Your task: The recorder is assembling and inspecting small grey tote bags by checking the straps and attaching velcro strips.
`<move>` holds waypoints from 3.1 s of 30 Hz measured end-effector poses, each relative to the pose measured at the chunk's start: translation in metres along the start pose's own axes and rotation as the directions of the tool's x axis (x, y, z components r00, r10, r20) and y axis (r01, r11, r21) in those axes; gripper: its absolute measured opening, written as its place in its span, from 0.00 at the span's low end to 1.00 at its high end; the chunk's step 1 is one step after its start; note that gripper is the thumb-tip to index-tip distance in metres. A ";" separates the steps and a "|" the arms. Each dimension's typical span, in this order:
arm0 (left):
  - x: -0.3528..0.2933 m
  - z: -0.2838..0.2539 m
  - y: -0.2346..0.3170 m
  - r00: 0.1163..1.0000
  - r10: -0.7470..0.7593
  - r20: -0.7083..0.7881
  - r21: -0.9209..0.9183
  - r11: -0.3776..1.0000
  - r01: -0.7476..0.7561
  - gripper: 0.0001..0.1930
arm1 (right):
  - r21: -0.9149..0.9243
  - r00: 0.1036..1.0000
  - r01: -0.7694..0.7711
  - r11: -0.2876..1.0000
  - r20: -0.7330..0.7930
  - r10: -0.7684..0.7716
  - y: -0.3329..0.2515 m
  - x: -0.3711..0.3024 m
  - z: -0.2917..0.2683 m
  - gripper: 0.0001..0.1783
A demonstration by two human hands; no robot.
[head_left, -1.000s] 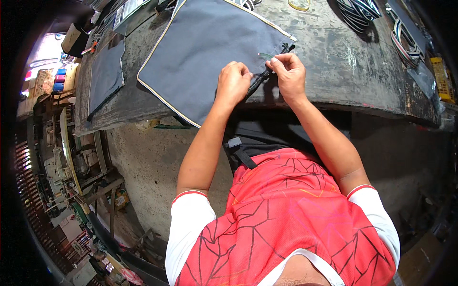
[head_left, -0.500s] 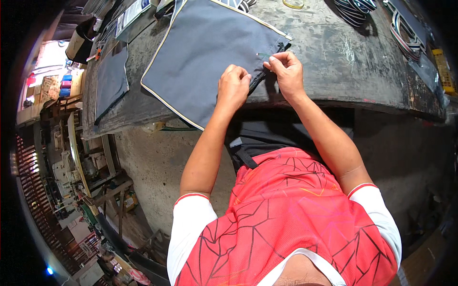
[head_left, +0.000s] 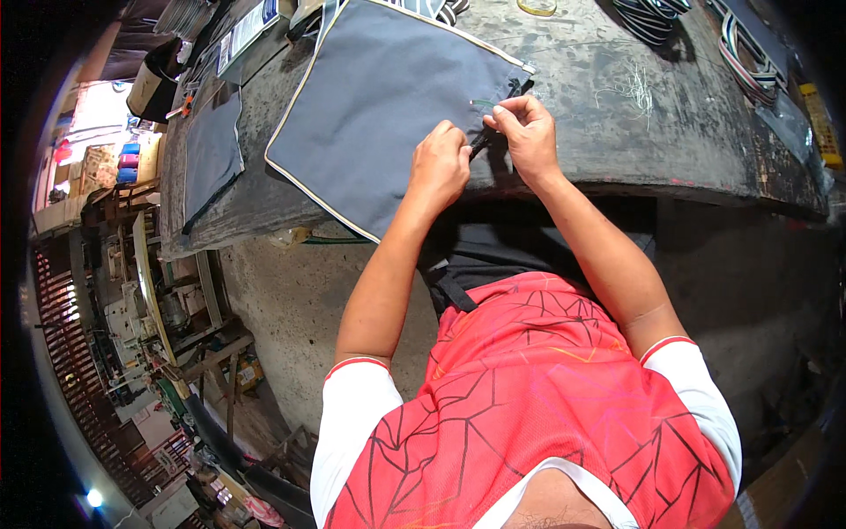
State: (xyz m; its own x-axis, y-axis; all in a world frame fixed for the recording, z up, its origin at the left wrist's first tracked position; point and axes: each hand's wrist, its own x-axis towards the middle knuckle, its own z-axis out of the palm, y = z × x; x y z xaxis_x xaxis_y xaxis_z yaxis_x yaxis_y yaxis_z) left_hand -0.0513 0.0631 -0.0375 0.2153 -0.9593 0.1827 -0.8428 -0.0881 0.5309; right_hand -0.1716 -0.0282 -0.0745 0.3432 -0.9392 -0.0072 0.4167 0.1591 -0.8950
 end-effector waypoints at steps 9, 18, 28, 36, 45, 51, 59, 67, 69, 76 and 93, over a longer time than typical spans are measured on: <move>-0.006 0.001 0.001 0.981 -0.173 -0.082 -0.117 0.980 0.163 0.04 | -0.088 1.000 0.029 0.996 0.003 -0.029 0.003 0.000 -0.003 0.04; -0.017 -0.004 -0.006 0.954 -0.275 -0.123 -0.297 0.927 0.229 0.05 | -0.289 0.993 0.107 0.951 0.088 -0.085 0.001 -0.009 -0.004 0.05; -0.021 -0.003 -0.011 0.962 -0.247 -0.118 -0.416 0.892 0.178 0.05 | -0.447 0.876 0.437 0.780 0.410 -0.256 -0.008 -0.017 0.001 0.05; -0.020 -0.004 -0.011 0.963 -0.248 -0.108 -0.442 0.879 0.177 0.05 | -0.479 0.863 0.452 0.752 0.448 -0.234 -0.008 -0.016 0.000 0.04; -0.021 -0.006 -0.011 0.963 -0.245 -0.114 -0.445 0.879 0.171 0.04 | -0.472 0.852 0.469 0.746 0.464 -0.242 -0.008 -0.016 0.000 0.04; -0.034 -0.028 -0.001 0.980 -0.130 -0.153 -0.355 0.932 0.069 0.02 | -0.298 0.967 0.177 0.938 0.232 -0.109 -0.003 -0.015 -0.001 0.06; -0.044 -0.014 -0.011 0.975 0.155 -0.159 -0.067 0.984 -0.167 0.04 | -0.349 0.900 0.340 0.873 0.389 -0.196 -0.009 -0.019 -0.001 0.05; -0.040 -0.011 -0.013 0.983 0.033 -0.183 -0.207 0.976 -0.071 0.03 | -0.439 0.803 0.525 0.729 0.538 -0.255 -0.015 -0.021 0.002 0.03; -0.038 -0.013 -0.011 0.984 0.022 -0.179 -0.215 0.975 -0.061 0.03 | -0.441 0.807 0.519 0.732 0.536 -0.249 -0.016 -0.021 0.004 0.03; -0.038 -0.014 -0.011 0.986 -0.015 -0.167 -0.234 0.972 -0.025 0.02 | -0.461 0.807 0.518 0.721 0.542 -0.234 -0.017 -0.022 0.005 0.03; -0.040 -0.014 -0.015 0.980 -0.053 -0.194 -0.262 0.965 0.000 0.03 | -0.453 0.816 0.502 0.736 0.529 -0.231 -0.015 -0.023 0.006 0.04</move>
State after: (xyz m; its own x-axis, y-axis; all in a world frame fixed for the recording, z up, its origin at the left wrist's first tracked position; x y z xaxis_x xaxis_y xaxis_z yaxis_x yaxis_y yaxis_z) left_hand -0.0404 0.1066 -0.0414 0.3510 -0.8831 0.3114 -0.6838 -0.0145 0.7295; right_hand -0.1806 -0.0072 -0.0580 0.6291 -0.6427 0.4372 0.0978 -0.4925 -0.8648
